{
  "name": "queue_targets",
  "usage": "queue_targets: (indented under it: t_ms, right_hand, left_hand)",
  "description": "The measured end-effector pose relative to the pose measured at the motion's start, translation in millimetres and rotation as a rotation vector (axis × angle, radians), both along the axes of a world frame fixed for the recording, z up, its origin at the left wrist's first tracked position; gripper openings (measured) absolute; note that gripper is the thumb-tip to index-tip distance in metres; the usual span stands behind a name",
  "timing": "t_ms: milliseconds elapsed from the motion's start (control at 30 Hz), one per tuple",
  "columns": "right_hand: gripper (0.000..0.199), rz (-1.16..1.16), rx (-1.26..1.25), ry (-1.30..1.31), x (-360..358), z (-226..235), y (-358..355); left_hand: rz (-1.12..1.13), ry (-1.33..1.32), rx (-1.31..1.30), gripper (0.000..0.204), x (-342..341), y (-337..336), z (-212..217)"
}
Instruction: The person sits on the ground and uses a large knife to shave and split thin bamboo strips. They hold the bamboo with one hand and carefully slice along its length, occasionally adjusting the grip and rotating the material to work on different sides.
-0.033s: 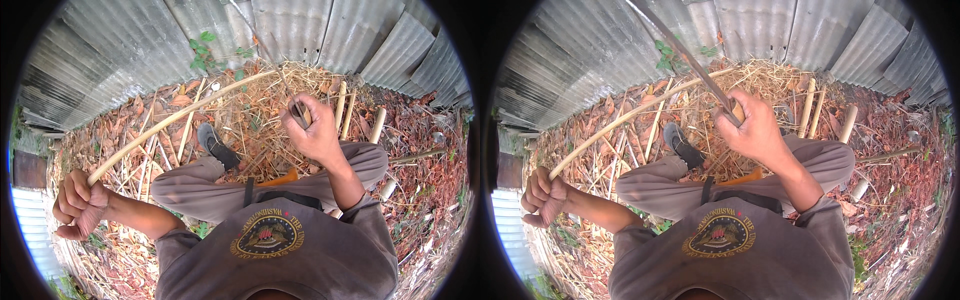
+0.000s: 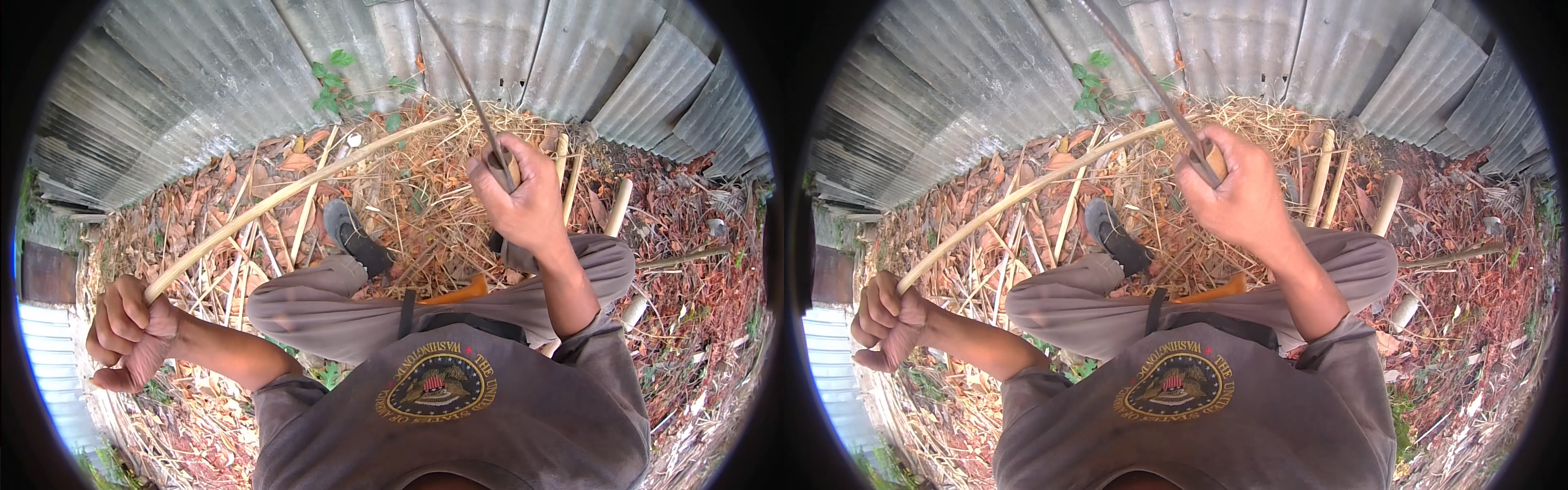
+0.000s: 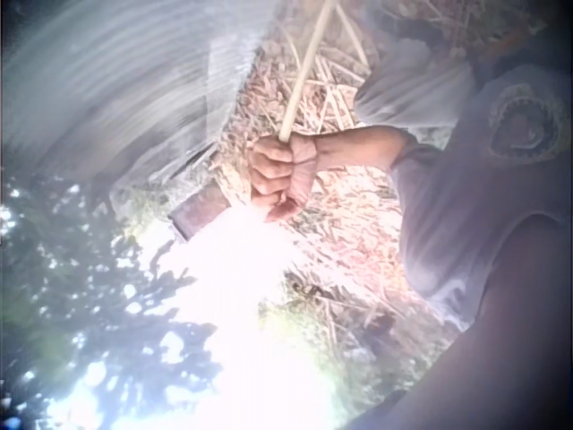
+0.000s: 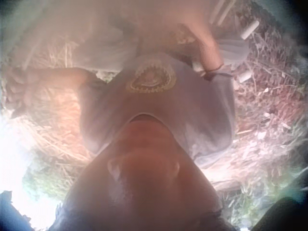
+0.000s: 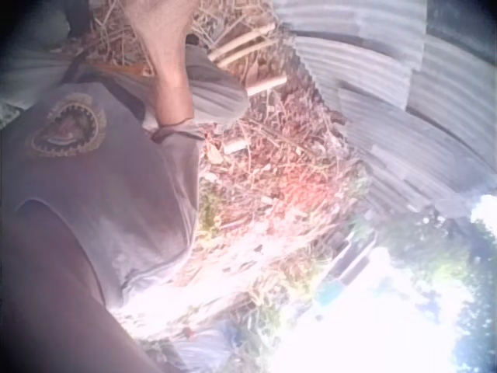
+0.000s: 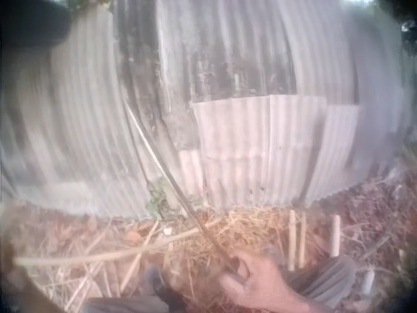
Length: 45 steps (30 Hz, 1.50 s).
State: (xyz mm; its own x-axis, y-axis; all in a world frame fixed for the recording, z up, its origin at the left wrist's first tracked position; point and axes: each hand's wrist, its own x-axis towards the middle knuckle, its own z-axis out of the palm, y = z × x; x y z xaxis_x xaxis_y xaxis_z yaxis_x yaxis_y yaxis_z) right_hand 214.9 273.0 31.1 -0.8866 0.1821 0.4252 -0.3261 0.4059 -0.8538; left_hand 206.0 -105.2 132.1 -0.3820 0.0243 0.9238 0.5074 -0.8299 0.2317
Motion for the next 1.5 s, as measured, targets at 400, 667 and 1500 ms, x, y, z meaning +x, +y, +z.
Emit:
queue_targets:
  t_ms: [400,667,1500]
  right_hand:
    - [0.039,0.181,0.693,-1.065,-27.4,-202.2,23.3]
    - [0.028,-0.243,0.168,-0.614,-10.5,-203.4,75.8]
    - [0.039,-0.148,0.415,-0.996,50.5,-264.1,53.9]
  left_hand:
    - [0.412,0.074,-0.327,0.048,-45.6,7.9,-17.7]
    - [0.083,-0.017,-0.216,0.053,-70.2,22.2,-32.4]
    - [-0.199,-0.077,-0.332,0.053,-56.8,97.8,-51.5]
